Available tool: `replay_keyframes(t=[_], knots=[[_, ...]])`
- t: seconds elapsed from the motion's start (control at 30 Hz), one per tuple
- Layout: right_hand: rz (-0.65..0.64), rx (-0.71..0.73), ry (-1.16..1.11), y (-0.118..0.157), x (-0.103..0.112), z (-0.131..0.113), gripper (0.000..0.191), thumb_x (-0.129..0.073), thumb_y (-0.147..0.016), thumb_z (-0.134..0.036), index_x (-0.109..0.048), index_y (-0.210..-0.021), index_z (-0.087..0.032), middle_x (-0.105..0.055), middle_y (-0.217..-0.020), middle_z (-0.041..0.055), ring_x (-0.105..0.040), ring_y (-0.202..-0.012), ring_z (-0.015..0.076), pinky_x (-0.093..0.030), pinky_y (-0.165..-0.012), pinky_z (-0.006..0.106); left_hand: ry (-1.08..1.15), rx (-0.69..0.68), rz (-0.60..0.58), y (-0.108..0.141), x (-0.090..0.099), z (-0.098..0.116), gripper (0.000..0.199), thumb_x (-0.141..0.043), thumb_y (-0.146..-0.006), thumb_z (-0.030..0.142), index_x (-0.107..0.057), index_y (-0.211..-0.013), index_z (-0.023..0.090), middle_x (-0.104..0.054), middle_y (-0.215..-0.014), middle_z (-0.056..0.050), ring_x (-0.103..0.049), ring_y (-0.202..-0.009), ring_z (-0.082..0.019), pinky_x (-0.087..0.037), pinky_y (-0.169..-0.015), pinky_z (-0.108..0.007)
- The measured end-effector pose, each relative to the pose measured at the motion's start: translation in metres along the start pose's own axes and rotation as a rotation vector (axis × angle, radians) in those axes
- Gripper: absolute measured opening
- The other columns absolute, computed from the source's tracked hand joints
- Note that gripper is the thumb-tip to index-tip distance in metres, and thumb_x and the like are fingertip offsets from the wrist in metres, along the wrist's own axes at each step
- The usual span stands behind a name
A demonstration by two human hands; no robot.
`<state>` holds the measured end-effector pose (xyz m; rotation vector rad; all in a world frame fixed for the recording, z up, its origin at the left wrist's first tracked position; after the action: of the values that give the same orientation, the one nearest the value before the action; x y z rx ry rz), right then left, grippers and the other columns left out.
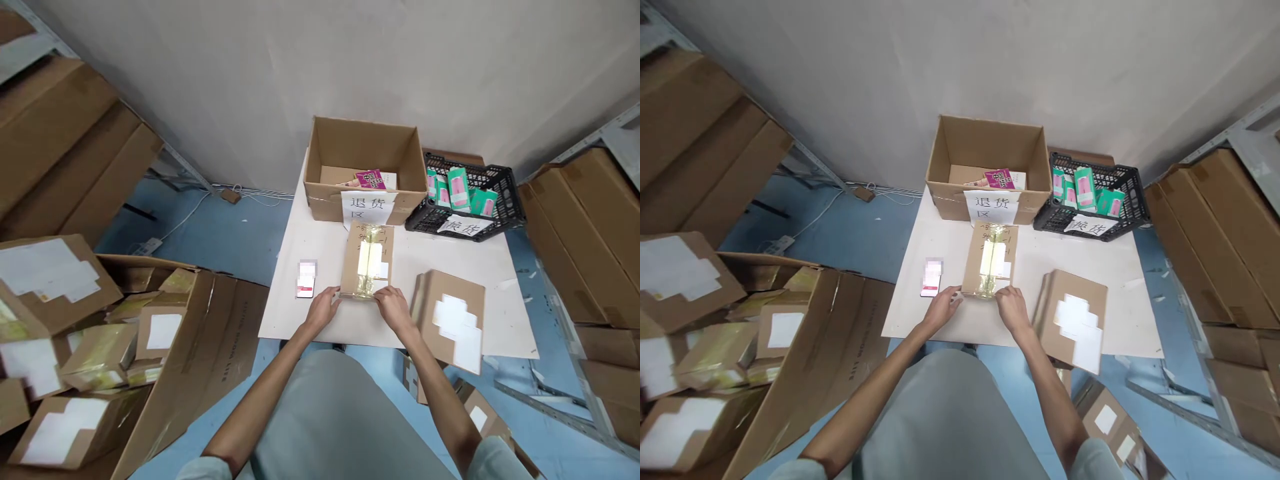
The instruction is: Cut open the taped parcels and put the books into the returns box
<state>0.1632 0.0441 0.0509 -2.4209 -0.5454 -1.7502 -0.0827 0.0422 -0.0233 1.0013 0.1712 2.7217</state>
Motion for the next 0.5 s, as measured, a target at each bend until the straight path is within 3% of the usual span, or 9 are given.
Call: replay_keyframes(t=[0.1,0.2,0.33,0.4,0.5], knots=[[0.061,-0.034,0.049,-0.007,-0.009,-0.027,0.023,-0.06,-0.108,-0.017,-0.082,-0.113,-0.021,-0.082,-0.12,0.0134,-0.071,-0.114,0.0313,-0.054,-0.098,0.042,0.038,0.019,-0.004,0.024,0.016,-0.025,0.039,-0.063,-0.099,0.024,-0.071,-0.137,0.022,-0.077,-0.135,-0.011,-0.079,-0.106,-0.028,-0.066,-0.095,-0.044],[0.127,0.027,0.019,-0.031,-0.014,-0.076,0.028,-0.055,-0.112,-0.023,-0.08,-0.125,-0.021,-0.08,-0.126,0.0141,-0.071,-0.119,0.0315,-0.055,-0.102,0.044,0.11,0.023,0.06,0.05,0.051,-0.058,0.041,-0.062,-0.101,0.03,-0.07,-0.141,0.022,-0.074,-0.141,-0.012,-0.078,-0.11,-0.028,-0.067,-0.096,-0.043],[0.111,0.167,-0.039,-0.08,-0.037,-0.172,0.034,-0.051,-0.114,-0.029,-0.078,-0.132,-0.02,-0.08,-0.129,0.0151,-0.071,-0.121,0.0323,-0.055,-0.104,0.047,0.191,0.044,0.247,0.087,0.134,-0.118,0.042,-0.06,-0.102,0.036,-0.07,-0.14,0.022,-0.073,-0.143,-0.012,-0.078,-0.11,-0.026,-0.067,-0.098,-0.042],[0.084,0.24,-0.07,-0.105,-0.057,-0.231,0.036,-0.049,-0.114,-0.031,-0.078,-0.132,-0.02,-0.08,-0.129,0.015,-0.071,-0.121,0.0325,-0.056,-0.103,0.047,0.211,0.086,0.343,0.111,0.183,-0.155,0.042,-0.06,-0.103,0.039,-0.07,-0.14,0.023,-0.073,-0.143,-0.011,-0.079,-0.107,-0.025,-0.067,-0.099,-0.043],[0.033,0.371,-0.115,-0.141,-0.093,-0.325,0.035,-0.049,-0.115,-0.033,-0.079,-0.13,-0.021,-0.08,-0.128,0.0141,-0.071,-0.121,0.0324,-0.056,-0.104,0.047,0.227,0.158,0.514,0.155,0.258,-0.217,0.042,-0.059,-0.103,0.04,-0.07,-0.14,0.023,-0.073,-0.142,-0.012,-0.077,-0.116,-0.027,-0.066,-0.102,-0.044]])
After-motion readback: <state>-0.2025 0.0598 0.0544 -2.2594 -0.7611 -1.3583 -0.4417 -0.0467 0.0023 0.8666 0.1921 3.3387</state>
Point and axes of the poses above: each hand's wrist, its own y-axis away from the middle knuckle, its own x-axis out of the back of the hand, z = x × y, the point moved 3 cm from there along -y, towards the middle knuckle
